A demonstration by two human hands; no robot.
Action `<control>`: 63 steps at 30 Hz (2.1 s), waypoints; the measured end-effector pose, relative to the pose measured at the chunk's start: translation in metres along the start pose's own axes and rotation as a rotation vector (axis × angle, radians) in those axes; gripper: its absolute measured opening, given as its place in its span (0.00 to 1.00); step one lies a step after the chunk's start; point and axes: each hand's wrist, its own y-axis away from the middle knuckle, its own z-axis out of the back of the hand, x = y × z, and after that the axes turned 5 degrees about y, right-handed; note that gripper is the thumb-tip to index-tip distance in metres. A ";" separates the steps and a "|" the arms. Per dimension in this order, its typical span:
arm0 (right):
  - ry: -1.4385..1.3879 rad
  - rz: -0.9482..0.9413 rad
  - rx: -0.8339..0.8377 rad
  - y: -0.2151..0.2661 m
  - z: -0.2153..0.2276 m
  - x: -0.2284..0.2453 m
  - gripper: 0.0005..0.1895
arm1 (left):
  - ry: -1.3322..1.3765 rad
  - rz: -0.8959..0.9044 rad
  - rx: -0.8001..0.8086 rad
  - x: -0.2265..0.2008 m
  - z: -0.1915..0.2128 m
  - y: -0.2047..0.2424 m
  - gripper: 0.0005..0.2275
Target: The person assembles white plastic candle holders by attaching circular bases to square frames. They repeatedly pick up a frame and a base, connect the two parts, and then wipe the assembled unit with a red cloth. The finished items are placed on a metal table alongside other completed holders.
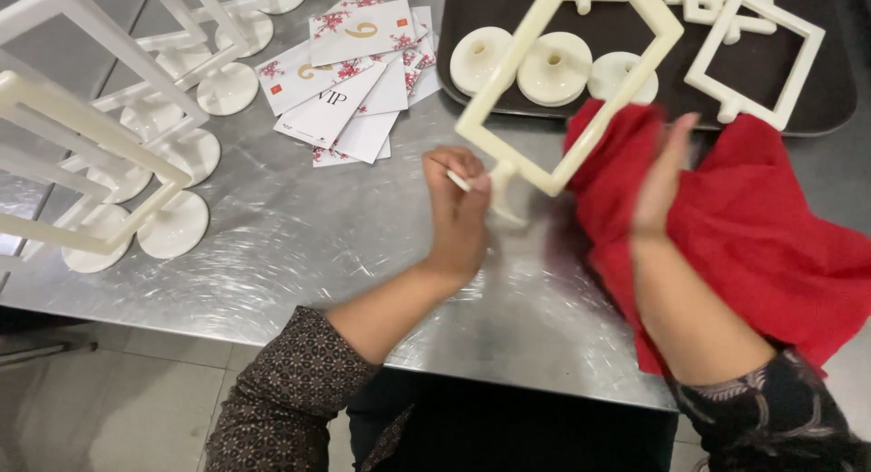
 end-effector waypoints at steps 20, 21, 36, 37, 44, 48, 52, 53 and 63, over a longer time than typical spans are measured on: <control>0.841 0.391 -0.008 0.026 0.012 -0.015 0.26 | -0.468 0.615 0.628 -0.035 -0.011 0.001 0.31; 0.803 0.364 -0.078 0.028 0.011 -0.013 0.29 | -0.439 0.610 0.582 -0.034 -0.014 0.003 0.25; 0.614 0.065 0.155 0.115 -0.032 -0.054 0.24 | -0.271 0.595 0.206 -0.015 -0.009 0.013 0.36; 0.615 0.061 0.162 0.101 -0.006 -0.072 0.24 | -0.273 0.594 0.198 -0.021 -0.006 0.005 0.36; 1.061 0.284 0.566 0.081 -0.003 -0.038 0.10 | -0.542 -0.001 0.089 -0.053 0.019 -0.026 0.27; 1.145 0.254 0.694 0.065 0.012 -0.033 0.12 | -0.836 0.018 0.002 -0.068 0.088 -0.034 0.26; 1.140 0.239 0.720 0.061 0.021 -0.035 0.12 | -1.115 0.094 -0.036 -0.099 0.169 -0.017 0.23; 1.150 0.266 0.734 0.061 0.020 -0.036 0.10 | -1.230 0.170 -0.059 -0.107 0.184 -0.010 0.23; 1.265 0.309 0.787 0.061 0.028 -0.039 0.06 | -1.601 0.459 0.059 -0.117 0.220 0.004 0.25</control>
